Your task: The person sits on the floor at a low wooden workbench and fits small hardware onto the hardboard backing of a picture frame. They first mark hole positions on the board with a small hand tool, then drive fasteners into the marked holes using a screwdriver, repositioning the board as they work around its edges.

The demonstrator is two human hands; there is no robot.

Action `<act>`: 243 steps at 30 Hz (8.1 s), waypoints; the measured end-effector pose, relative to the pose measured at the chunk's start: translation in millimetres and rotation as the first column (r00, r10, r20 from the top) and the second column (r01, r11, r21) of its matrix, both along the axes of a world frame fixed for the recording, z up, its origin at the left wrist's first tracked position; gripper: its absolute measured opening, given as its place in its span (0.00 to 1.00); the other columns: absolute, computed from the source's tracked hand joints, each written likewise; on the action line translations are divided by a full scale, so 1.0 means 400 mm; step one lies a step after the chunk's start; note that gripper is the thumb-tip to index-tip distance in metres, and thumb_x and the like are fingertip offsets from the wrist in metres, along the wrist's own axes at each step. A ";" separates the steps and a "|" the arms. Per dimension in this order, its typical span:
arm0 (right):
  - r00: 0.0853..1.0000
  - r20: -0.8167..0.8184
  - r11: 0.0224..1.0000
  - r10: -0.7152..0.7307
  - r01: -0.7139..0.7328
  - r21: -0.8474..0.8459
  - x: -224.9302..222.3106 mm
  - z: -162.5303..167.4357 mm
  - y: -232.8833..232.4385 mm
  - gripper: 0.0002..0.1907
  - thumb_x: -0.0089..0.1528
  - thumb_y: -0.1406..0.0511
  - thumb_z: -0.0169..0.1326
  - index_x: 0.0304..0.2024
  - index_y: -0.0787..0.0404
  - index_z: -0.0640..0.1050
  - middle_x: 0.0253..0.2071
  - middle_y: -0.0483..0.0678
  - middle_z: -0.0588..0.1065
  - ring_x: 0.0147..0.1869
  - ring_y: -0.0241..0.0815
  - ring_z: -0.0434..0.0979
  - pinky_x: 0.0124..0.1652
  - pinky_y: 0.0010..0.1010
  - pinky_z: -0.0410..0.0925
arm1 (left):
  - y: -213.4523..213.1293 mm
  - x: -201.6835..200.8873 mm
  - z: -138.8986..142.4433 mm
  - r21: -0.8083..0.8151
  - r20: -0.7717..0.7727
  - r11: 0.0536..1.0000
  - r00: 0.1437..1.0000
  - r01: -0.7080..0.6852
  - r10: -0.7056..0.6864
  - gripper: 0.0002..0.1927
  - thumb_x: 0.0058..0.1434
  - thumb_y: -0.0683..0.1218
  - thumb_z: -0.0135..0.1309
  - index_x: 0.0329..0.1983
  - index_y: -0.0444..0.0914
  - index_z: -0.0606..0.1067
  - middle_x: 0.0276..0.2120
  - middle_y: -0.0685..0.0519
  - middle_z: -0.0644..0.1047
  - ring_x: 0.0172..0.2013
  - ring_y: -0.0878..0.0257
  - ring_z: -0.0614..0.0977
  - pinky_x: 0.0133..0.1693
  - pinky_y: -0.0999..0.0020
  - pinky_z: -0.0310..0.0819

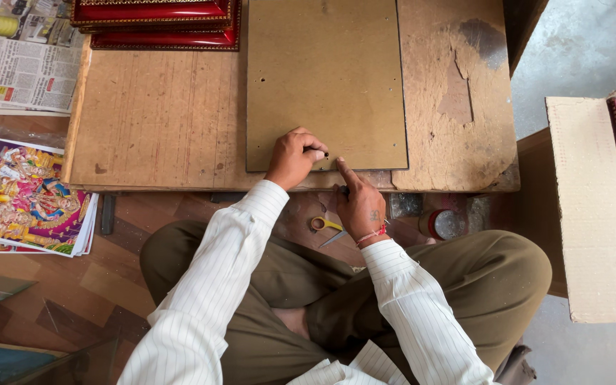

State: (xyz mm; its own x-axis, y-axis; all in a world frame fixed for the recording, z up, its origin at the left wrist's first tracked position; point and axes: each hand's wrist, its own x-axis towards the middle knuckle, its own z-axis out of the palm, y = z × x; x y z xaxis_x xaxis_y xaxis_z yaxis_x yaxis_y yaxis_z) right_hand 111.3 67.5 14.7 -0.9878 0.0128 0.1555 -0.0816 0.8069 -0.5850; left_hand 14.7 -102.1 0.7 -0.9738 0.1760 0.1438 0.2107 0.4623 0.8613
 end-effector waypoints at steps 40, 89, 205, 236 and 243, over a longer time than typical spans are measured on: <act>0.999 0.027 0.994 -0.026 0.029 -0.108 -0.001 0.012 -0.006 0.30 0.57 0.66 0.62 0.63 0.48 0.76 0.38 0.55 0.80 0.38 0.56 0.80 0.37 0.45 0.72 | 0.043 0.011 0.005 -0.209 -0.113 0.974 0.991 -0.089 0.066 0.06 0.47 0.38 0.66 0.25 0.37 0.79 0.33 0.46 0.77 0.38 0.47 0.80 0.42 0.53 0.73; 0.841 -0.525 0.925 0.130 -0.294 -0.242 -0.118 0.105 -0.009 0.31 0.66 0.78 0.61 0.69 0.62 0.69 0.43 0.51 0.80 0.44 0.37 0.83 0.45 0.29 0.78 | 0.031 0.012 -0.014 0.025 -0.074 0.995 0.993 -0.092 0.093 0.05 0.45 0.37 0.66 0.26 0.37 0.82 0.35 0.49 0.78 0.35 0.54 0.83 0.39 0.61 0.78; 0.923 -0.322 0.977 0.212 -0.200 0.070 -0.154 0.243 -0.062 0.09 0.61 0.66 0.66 0.36 0.62 0.77 0.31 0.51 0.81 0.35 0.44 0.85 0.35 0.32 0.74 | 0.035 0.014 0.019 -0.043 -0.080 0.999 0.997 -0.020 0.017 0.09 0.59 0.54 0.59 0.39 0.48 0.83 0.33 0.49 0.83 0.36 0.46 0.83 0.39 0.50 0.76; 0.914 -0.359 0.978 0.189 -0.140 0.156 -0.168 0.250 -0.052 0.12 0.61 0.62 0.69 0.33 0.61 0.79 0.26 0.51 0.77 0.27 0.48 0.79 0.30 0.36 0.71 | 0.044 0.009 0.021 -0.089 -0.055 0.996 0.998 0.010 -0.015 0.09 0.62 0.53 0.58 0.38 0.47 0.83 0.33 0.47 0.82 0.37 0.46 0.83 0.38 0.48 0.75; 0.854 -0.352 0.922 0.383 -0.378 0.085 -0.146 0.282 -0.062 0.09 0.66 0.68 0.57 0.49 0.65 0.78 0.39 0.53 0.79 0.35 0.47 0.82 0.34 0.32 0.73 | 0.039 0.011 0.020 -0.079 -0.084 0.997 0.996 0.002 -0.009 0.08 0.62 0.51 0.57 0.37 0.44 0.82 0.31 0.45 0.82 0.35 0.44 0.82 0.38 0.46 0.74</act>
